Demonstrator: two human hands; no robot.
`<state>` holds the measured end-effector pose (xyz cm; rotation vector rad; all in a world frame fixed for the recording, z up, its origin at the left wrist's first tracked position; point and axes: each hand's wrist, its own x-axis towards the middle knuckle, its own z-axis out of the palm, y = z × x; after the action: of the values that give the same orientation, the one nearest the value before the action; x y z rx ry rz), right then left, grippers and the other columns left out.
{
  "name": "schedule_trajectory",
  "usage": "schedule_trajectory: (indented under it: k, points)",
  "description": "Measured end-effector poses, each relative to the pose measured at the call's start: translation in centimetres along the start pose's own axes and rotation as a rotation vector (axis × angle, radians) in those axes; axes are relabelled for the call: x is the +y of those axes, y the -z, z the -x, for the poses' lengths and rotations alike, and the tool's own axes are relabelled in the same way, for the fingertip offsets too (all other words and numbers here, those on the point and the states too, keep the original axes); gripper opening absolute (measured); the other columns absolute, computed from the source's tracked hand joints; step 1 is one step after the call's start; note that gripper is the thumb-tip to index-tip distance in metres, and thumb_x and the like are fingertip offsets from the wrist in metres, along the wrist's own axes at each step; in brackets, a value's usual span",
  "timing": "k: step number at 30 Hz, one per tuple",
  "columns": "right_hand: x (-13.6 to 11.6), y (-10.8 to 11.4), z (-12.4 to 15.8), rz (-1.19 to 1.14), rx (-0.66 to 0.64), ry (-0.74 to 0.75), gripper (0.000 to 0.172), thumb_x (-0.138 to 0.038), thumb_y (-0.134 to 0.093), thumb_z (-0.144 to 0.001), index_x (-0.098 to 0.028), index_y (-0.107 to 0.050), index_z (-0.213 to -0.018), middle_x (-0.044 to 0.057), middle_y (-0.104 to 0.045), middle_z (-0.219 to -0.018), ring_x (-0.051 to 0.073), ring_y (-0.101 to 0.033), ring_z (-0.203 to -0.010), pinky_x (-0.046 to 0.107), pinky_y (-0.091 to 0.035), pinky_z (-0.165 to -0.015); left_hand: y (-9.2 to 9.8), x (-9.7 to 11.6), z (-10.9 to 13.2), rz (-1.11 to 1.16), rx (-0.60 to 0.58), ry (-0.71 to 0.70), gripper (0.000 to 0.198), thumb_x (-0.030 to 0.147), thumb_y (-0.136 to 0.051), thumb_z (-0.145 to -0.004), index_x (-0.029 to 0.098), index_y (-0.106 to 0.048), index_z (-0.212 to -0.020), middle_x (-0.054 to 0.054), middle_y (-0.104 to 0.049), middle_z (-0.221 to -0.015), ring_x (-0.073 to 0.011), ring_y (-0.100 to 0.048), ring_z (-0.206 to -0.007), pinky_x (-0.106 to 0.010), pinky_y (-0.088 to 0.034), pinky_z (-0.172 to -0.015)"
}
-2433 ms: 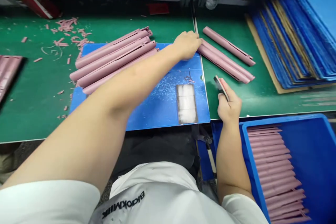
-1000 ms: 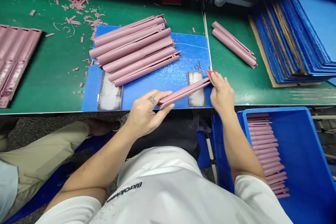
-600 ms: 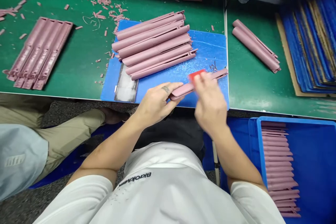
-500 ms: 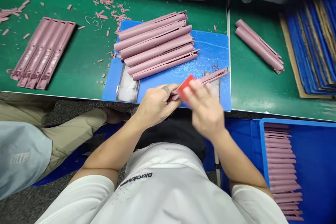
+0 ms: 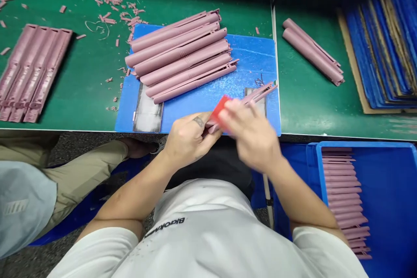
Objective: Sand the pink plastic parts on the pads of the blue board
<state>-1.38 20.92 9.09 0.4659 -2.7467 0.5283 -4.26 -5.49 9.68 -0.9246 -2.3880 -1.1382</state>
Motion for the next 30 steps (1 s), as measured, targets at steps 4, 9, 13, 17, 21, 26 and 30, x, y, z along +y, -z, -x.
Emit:
schedule_trajectory:
  k: [4,9,13,17,21,26,30]
  points:
    - [2.8,0.2,-0.5,0.044,0.023,-0.256,0.077,-0.005,-0.042,-0.099,-0.027,-0.064,-0.170,0.004,-0.065,-0.172,0.027,-0.056,-0.166,0.062,-0.036,-0.146,-0.1,-0.2,0.3,-0.014,-0.009,0.073,0.032,0.049,-0.076,-0.108,0.021,-0.085,-0.121,-0.009,-0.088,-0.104,-0.0243,-0.084,-0.088,-0.032,-0.067,-0.084]
    - [3.2,0.1,-0.7,0.013,-0.026,-0.158,0.077,-0.004,-0.039,-0.102,-0.031,-0.064,-0.169,0.000,-0.061,-0.175,0.025,-0.052,-0.169,0.061,-0.034,-0.147,0.4,-0.3,0.0,0.001,-0.009,0.084,0.030,0.046,-0.076,-0.107,0.019,-0.084,-0.115,-0.008,-0.086,-0.097,-0.0224,-0.080,-0.079,-0.030,-0.064,-0.077]
    - [4.4,-1.1,-0.8,0.003,-0.036,-0.170,0.076,-0.003,-0.045,-0.100,-0.029,-0.066,-0.168,0.003,-0.062,-0.175,0.028,-0.053,-0.169,0.062,-0.036,-0.146,0.8,-0.4,-0.7,-0.017,-0.289,0.161,0.036,0.046,-0.066,-0.110,0.018,-0.084,-0.121,-0.007,-0.085,-0.093,-0.0247,-0.078,-0.076,-0.034,-0.063,-0.078]
    - [10.0,-1.6,-0.1,0.028,0.085,-0.252,0.067,-0.004,-0.050,-0.100,-0.025,-0.074,-0.158,0.008,-0.067,-0.170,0.030,-0.058,-0.165,0.059,-0.036,-0.146,1.7,-1.4,-1.2,-0.003,-0.363,0.169,0.044,0.046,-0.061,-0.112,0.019,-0.081,-0.140,-0.012,-0.087,-0.128,-0.0326,-0.083,-0.116,-0.042,-0.065,-0.104]
    - [14.7,-1.1,1.7,0.064,0.233,-0.455,0.073,-0.003,-0.051,-0.093,-0.017,-0.073,-0.161,0.014,-0.069,-0.165,0.038,-0.062,-0.160,0.061,-0.039,-0.144,6.0,-5.0,-2.3,-0.025,-0.206,0.163,0.043,0.053,-0.066,-0.112,0.033,-0.079,-0.147,-0.003,-0.084,-0.137,-0.0322,-0.079,-0.122,-0.048,-0.064,-0.111]
    - [13.6,-1.4,3.6,0.015,0.332,-0.444,0.076,-0.008,-0.050,-0.093,-0.029,-0.072,-0.163,0.006,-0.070,-0.164,0.034,-0.064,-0.158,0.061,-0.044,-0.142,10.9,-11.3,-4.5,-0.249,-0.114,0.239,0.054,0.075,-0.067,-0.107,0.043,-0.077,-0.150,0.002,-0.078,-0.139,-0.0414,-0.065,-0.132,-0.070,-0.047,-0.126]
    - [12.8,-1.6,3.5,0.016,0.305,-0.433,0.076,-0.009,-0.050,-0.093,-0.024,-0.070,-0.164,0.007,-0.070,-0.165,0.032,-0.063,-0.160,0.067,-0.046,-0.139,10.2,-13.3,-5.6,-0.372,-0.182,0.260,0.060,0.084,-0.060,-0.106,0.041,-0.079,-0.143,-0.001,-0.071,-0.141,-0.0466,-0.056,-0.141,-0.080,-0.035,-0.131]
